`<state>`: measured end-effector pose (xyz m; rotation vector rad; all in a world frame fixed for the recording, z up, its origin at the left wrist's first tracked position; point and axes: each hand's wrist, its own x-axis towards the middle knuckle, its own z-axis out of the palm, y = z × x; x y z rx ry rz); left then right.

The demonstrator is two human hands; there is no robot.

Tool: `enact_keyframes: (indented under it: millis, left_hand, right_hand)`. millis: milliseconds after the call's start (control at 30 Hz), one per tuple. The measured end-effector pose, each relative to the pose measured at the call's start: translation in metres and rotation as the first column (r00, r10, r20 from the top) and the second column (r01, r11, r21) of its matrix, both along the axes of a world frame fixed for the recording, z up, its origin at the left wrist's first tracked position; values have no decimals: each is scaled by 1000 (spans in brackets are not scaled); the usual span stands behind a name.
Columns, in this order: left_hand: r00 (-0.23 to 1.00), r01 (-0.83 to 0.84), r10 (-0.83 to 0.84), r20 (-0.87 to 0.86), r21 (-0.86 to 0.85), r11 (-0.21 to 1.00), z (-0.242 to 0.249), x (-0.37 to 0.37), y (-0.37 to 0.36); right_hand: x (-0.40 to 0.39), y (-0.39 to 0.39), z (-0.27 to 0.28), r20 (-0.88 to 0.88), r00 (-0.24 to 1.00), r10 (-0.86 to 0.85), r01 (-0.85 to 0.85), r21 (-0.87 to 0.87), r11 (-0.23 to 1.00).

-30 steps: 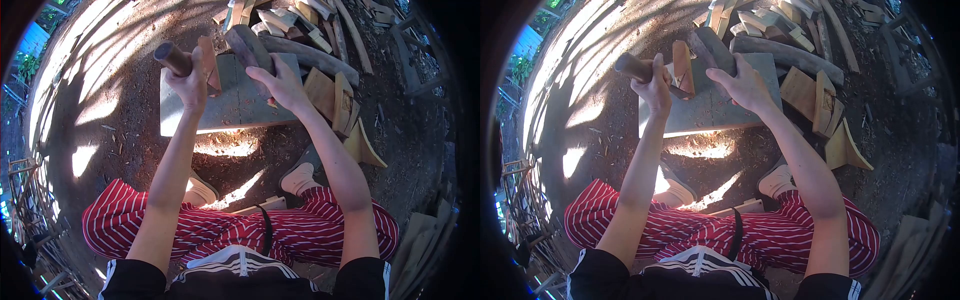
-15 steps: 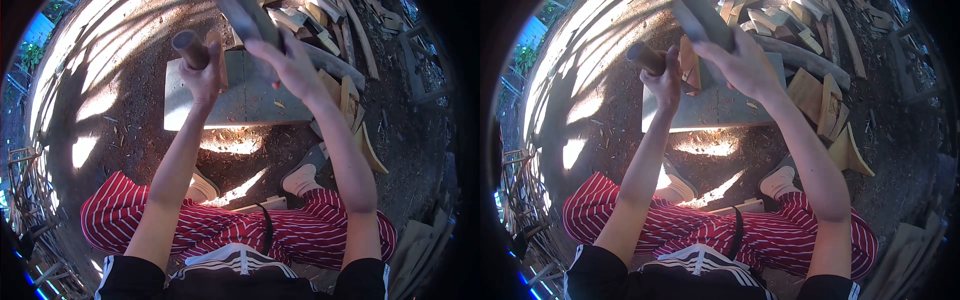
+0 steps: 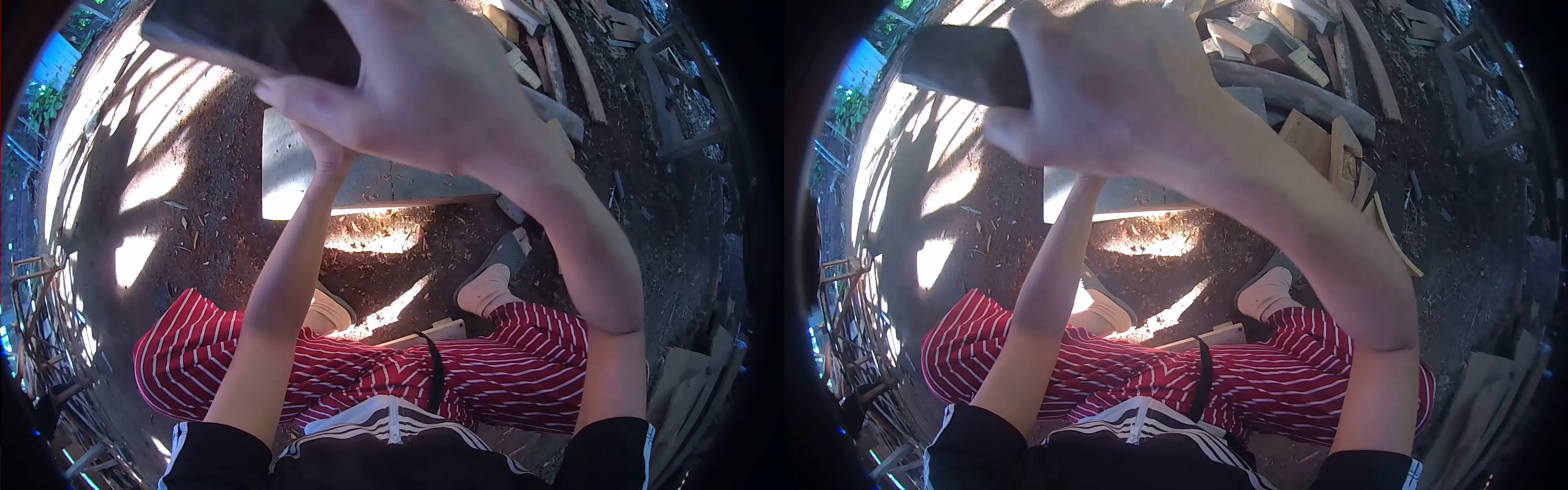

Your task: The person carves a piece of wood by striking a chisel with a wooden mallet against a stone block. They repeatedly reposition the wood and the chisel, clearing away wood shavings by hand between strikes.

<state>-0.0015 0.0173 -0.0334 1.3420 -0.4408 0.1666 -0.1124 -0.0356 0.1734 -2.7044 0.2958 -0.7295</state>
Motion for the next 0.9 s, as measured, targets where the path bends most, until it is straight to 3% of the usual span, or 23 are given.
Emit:
enact_keyframes:
  millis: [33, 100, 133, 167, 200, 233, 267, 300, 333, 367, 433, 467, 500, 533, 567, 600, 633, 667, 700, 767, 800, 867, 900]
  left_hand:
    - [1000, -25, 25, -9, -1, 1000, -5, 2, 0]
    - [997, -71, 71, -18, -5, 997, -12, 6, 0]
    - [996, -91, 91, -19, -10, 996, -13, 8, -1]
    - [994, -108, 107, -18, -20, 994, -14, 9, -5]
    - [995, -95, 95, -12, -31, 995, -17, 14, -9]
    - [996, 47, -48, 78, 16, 999, -20, 21, -13]
    - [970, 180, -192, 148, 90, 979, -27, 26, -10]
    - [970, 191, -203, 136, 99, 977, -27, 26, -4]
    - [956, 240, -262, 131, 159, 958, -25, 29, -2]
    - [941, 283, -314, 126, 216, 934, -23, 30, -1]
    - [940, 317, -328, 98, 114, 942, -10, 11, -4]
    - [946, 190, -228, -228, -177, 966, -5, 0, -8]
    - [818, -27, -212, -534, -404, 914, 2, -6, -11]
    - [752, -20, -152, -641, -254, 967, 26, -1, -6]
    - [755, -4, -173, -633, -268, 963, 18, 10, -8]
    - [916, 212, -237, -324, -109, 971, -4, 20, -7]
    - [933, 356, -359, 3, 115, 927, 5, 10, -6]
    - [881, 396, -290, -373, 248, 884, 15, 2, 3]
    - [875, 402, -290, -389, 249, 881, 3, 4, 0]
    - [961, 241, -249, 117, 79, 967, -26, 21, -6]
    - [960, 240, -249, 130, 81, 967, -28, 21, -5]
    - [955, -67, 47, 294, 58, 996, -24, 16, -12]
    - [953, -53, 38, 300, 43, 998, -13, 16, -19]
  right_hand:
    - [0, 1, 3, 222, 974, 45, -55, 42, 998]
    - [3, -2, -4, 336, 937, 101, -99, -22, 995]
    - [0, -2, -15, 72, 997, 16, -14, -24, 1000]
    - [-2, -4, -22, -193, 978, -82, 73, -52, 996]
    - [0, -10, -22, -239, 967, -87, 79, -44, 996]
    - [1, -13, -14, -233, 968, -97, 86, -57, 995]
    - [1, -14, -6, -211, 974, -80, 64, -84, 994]
    - [1, -12, -3, -194, 979, -65, 45, -106, 993]
    - [5, -12, -5, -76, 997, -34, 35, 10, 999]
    - [2, -10, -6, -85, 996, -35, 37, 14, 999]
    - [-5, -4, -4, 146, 989, -17, 3, 91, 996]
    - [-8, -3, -6, -220, 973, -67, 86, 78, 993]
    - [-8, -3, -10, -207, 976, -73, 90, 75, 993]
    - [-8, -7, -14, -270, 959, -85, 89, 4, 996]
    - [-6, -14, -16, -336, 936, -101, 82, -70, 994]
    - [-6, -18, -15, -241, 968, -65, 49, -72, 996]
    - [-11, -13, 1, -253, 964, -81, 68, -61, 996]
    - [-15, -10, 21, -210, 974, -85, 92, 20, 996]
    - [-17, -7, 32, -167, 982, -86, 104, 102, 989]
    - [-13, -7, 3, -161, 982, -99, 112, 76, 991]
    - [-12, -9, -10, -136, 983, -123, 130, 42, 991]
    - [-13, -15, -24, -168, 979, -117, 121, 14, 993]
    - [-14, -22, -26, -221, 970, -100, 100, -13, 995]
